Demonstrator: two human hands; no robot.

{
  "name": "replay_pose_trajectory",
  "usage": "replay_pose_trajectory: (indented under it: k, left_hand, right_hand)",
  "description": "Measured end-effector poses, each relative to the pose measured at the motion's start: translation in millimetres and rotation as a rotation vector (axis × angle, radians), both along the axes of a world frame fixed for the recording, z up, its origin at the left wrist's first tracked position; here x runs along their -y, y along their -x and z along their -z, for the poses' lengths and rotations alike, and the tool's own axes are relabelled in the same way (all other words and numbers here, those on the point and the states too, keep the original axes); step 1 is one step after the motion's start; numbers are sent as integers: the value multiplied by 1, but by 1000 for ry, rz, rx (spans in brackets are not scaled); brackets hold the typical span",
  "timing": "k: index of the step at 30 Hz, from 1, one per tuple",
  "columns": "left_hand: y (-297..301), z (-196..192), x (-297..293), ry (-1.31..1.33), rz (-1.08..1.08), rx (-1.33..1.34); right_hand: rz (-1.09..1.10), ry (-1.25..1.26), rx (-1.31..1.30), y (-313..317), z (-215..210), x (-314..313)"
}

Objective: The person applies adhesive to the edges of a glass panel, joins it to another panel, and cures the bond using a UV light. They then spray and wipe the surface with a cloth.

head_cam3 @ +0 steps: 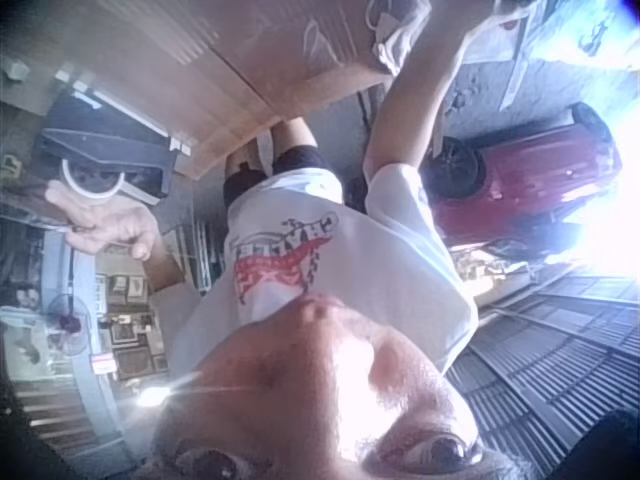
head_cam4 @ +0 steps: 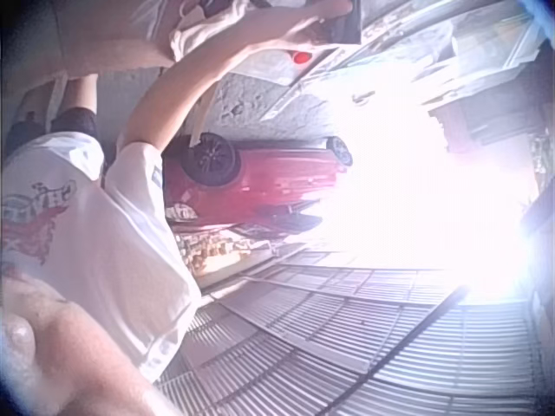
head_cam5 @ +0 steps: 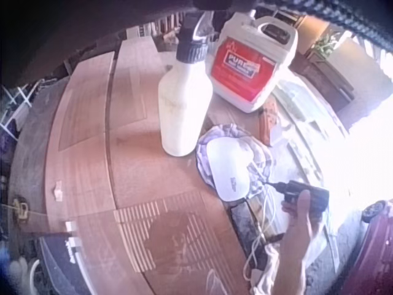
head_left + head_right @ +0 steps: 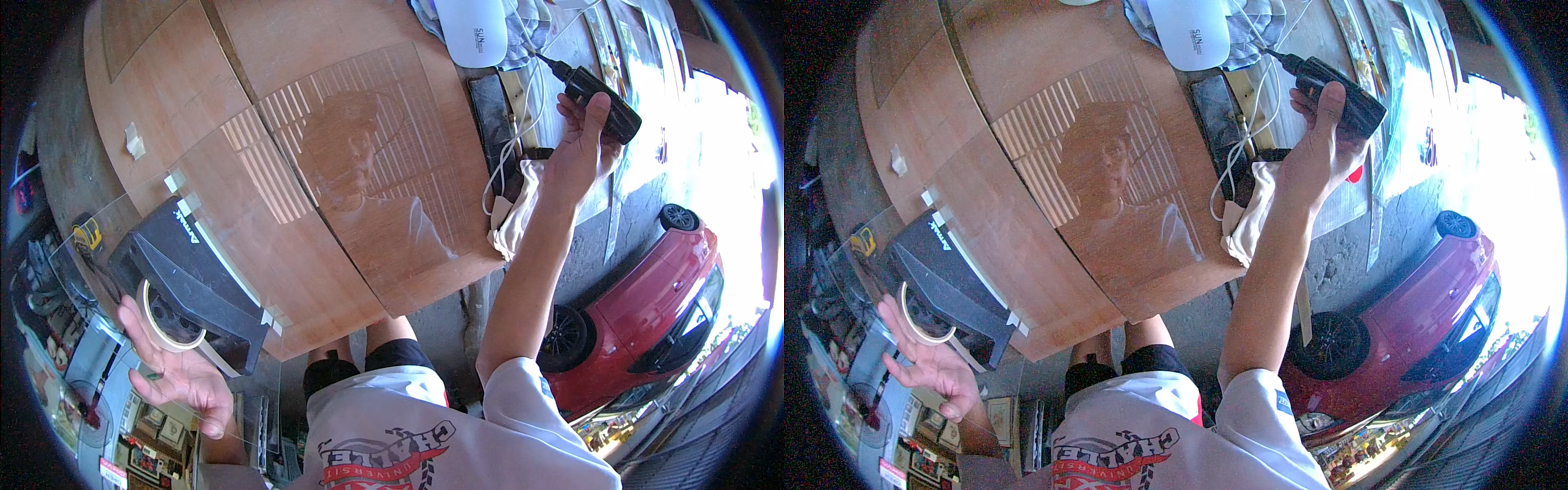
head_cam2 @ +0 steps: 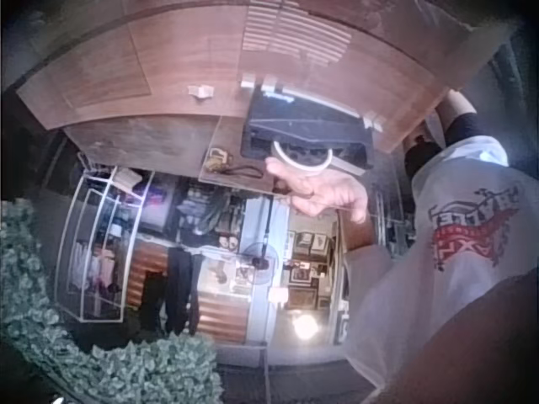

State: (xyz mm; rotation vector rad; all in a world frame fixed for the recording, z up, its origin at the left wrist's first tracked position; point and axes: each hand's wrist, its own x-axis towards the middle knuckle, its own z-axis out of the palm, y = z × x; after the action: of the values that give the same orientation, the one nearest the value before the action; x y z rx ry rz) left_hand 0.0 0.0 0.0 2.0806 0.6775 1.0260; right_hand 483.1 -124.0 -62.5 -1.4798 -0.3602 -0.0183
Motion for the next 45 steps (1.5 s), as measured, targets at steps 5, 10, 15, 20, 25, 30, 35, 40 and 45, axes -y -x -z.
replay_pose_trajectory:
  k: [5,10,15,20,25,30,35,40,45]
  left_hand:
    - [-2,4,2,17,-5,39]
    - [-2,4,0,-11,-14,48]
    - [-2,6,2,0,0,102]
    - [-3,5,-1,1,13,89]
    - [-8,9,-3,-46,67,102]
    - [-9,6,-4,-31,103,65]
    - [-8,1,-1,3,115,17]
    - [-9,-1,-3,-33,124,-38]
    - [-11,-6,-2,-18,108,-46]
  right_hand:
    - [12,15,25,0,-2,0]
    - [32,28,2,3,-2,-3]
    - [53,168,92,6,-9,-2]
    - [88,261,186,5,-23,0]
    - [-88,-243,-199,24,-39,16]
    - [-460,-597,-556,76,-43,14]
    - [-439,-691,-937,143,-45,-7]
    - [-487,-674,-1103,182,-45,-26]
    - [-487,-722,-1167,199,-43,-34]
